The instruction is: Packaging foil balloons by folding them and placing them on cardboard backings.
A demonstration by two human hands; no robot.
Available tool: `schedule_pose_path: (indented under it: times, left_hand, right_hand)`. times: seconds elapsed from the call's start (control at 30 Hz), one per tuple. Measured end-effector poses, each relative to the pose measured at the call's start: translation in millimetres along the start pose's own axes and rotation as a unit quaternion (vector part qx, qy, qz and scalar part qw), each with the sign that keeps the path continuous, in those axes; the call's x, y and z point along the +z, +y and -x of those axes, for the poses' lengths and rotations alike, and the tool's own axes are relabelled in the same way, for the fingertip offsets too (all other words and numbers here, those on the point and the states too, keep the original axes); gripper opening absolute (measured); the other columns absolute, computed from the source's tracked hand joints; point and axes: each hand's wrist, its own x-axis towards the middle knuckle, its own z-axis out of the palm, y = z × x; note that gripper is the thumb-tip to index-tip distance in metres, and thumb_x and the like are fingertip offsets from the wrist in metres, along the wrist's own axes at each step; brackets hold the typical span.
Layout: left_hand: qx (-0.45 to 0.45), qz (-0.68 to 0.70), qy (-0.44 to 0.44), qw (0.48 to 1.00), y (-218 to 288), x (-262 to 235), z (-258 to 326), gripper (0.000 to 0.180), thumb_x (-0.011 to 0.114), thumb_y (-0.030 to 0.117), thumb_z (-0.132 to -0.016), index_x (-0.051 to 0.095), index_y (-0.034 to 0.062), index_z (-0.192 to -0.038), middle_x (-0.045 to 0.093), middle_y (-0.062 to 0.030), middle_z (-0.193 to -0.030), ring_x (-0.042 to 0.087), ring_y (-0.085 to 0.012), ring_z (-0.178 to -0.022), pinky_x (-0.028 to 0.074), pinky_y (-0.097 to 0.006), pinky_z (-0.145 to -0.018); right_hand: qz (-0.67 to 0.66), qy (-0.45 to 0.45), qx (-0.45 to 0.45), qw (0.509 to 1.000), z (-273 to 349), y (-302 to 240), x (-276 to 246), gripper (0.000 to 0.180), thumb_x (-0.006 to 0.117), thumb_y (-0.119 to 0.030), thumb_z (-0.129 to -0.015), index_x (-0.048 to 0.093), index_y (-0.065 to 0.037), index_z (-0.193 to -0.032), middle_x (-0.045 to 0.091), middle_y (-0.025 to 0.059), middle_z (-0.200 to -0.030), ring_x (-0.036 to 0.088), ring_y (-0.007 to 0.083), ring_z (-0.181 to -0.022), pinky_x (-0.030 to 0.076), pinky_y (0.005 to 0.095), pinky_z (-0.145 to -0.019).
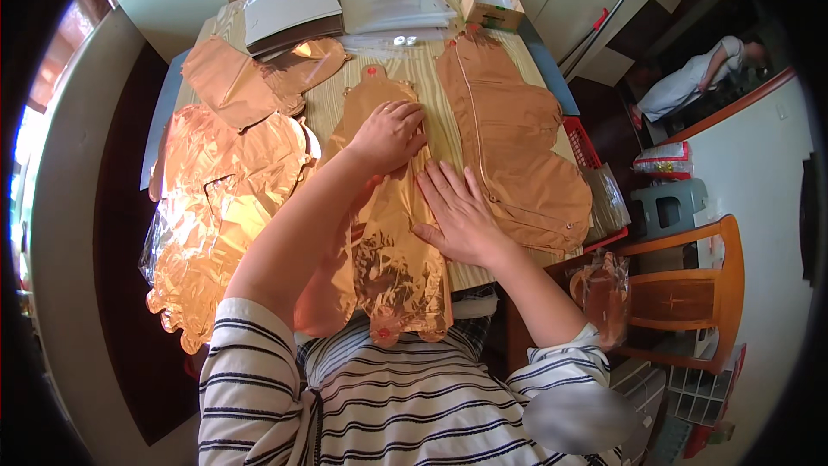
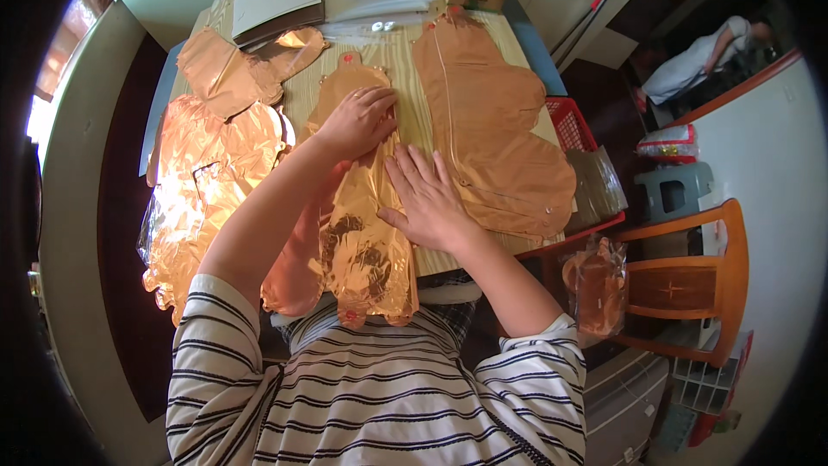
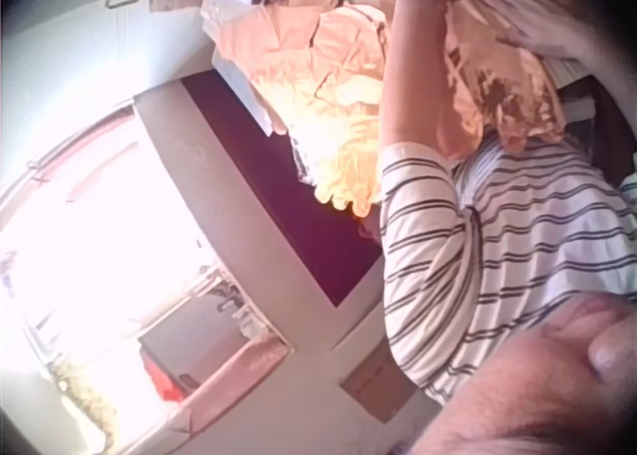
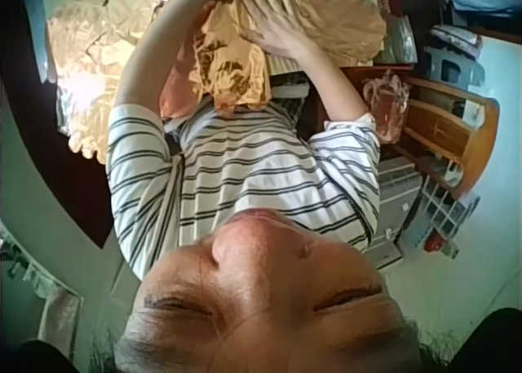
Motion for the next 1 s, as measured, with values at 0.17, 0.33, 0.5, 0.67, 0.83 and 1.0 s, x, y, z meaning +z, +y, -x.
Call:
schedule_pose_path:
  times: [0.17,0.33,0.5,0.67,0.83,1.0]
  left_hand:
    - [0.004,0.009,0.007,1.0,-1,1,0,0.047,0.069,0.028,-0.089,0.062,-0.0001,-0.126,0.063,-0.0189,-0.13,0.057,-0.0366,-0.125,0.042,-0.047,-0.109]
    - [-0.026,0.019,-0.022,0.999,-2,0,1,0.049,0.064,0.034,-0.092,0.062,0.0028,-0.129,0.061,-0.0151,-0.136,0.052,-0.0324,-0.132,0.036,-0.046,-0.115]
    - [-0.026,0.009,-0.02,0.999,-1,2,2,0.049,0.064,0.035,-0.092,0.062,0.0022,-0.129,0.061,-0.0159,-0.137,0.052,-0.0328,-0.132,0.036,-0.046,-0.115]
    - [-0.014,0.022,-0.013,1.0,-3,0,4,0.05,0.063,0.035,-0.093,0.062,0.0009,-0.129,0.061,-0.0169,-0.136,0.052,-0.0338,-0.132,0.036,-0.046,-0.115]
    - [-0.007,0.019,-0.011,1.0,-5,3,3,0.05,0.063,0.035,-0.093,0.062,0.0007,-0.129,0.061,-0.0174,-0.135,0.052,-0.0343,-0.131,0.036,-0.046,-0.115]
    - [-0.007,0.029,-0.013,0.999,-7,3,2,0.05,0.063,0.035,-0.094,0.062,0.001,-0.13,0.062,-0.0173,-0.135,0.052,-0.0343,-0.131,0.036,-0.046,-0.115]
  right_hand:
    - [0.004,-0.003,-0.001,1.0,3,-1,-1,0.086,0.046,-0.059,-0.099,0.025,0.0,-0.158,0.019,0.0221,-0.165,0.014,0.0355,-0.155,0.006,0.0534,-0.125]
    - [0.001,-0.025,-0.014,1.0,34,-14,-4,0.087,0.045,-0.06,-0.099,0.023,0.0,-0.158,0.017,0.0222,-0.166,0.013,0.0353,-0.155,0.005,0.0536,-0.124]
    - [-0.076,-0.046,-0.029,0.996,59,-20,-16,0.081,0.047,-0.053,-0.101,0.021,-0.004,-0.16,0.018,0.0199,-0.166,0.015,0.0346,-0.155,0.009,0.0517,-0.125]
    - [-0.12,0.056,-0.015,0.991,35,9,-23,0.068,0.042,-0.045,-0.105,0.03,-0.003,-0.157,0.031,0.018,-0.162,0.03,0.0355,-0.149,0.018,0.0498,-0.124]
    - [-0.008,0.042,-0.029,0.999,6,17,-8,0.065,0.044,-0.042,-0.105,0.032,-0.001,-0.155,0.028,0.0177,-0.164,0.022,0.0331,-0.153,0.013,0.0494,-0.125]
    - [-0.025,0.011,-0.032,0.999,12,10,1,0.07,0.045,-0.043,-0.104,0.027,-0.001,-0.158,0.024,0.0175,-0.165,0.017,0.0328,-0.155,0.008,0.0509,-0.125]
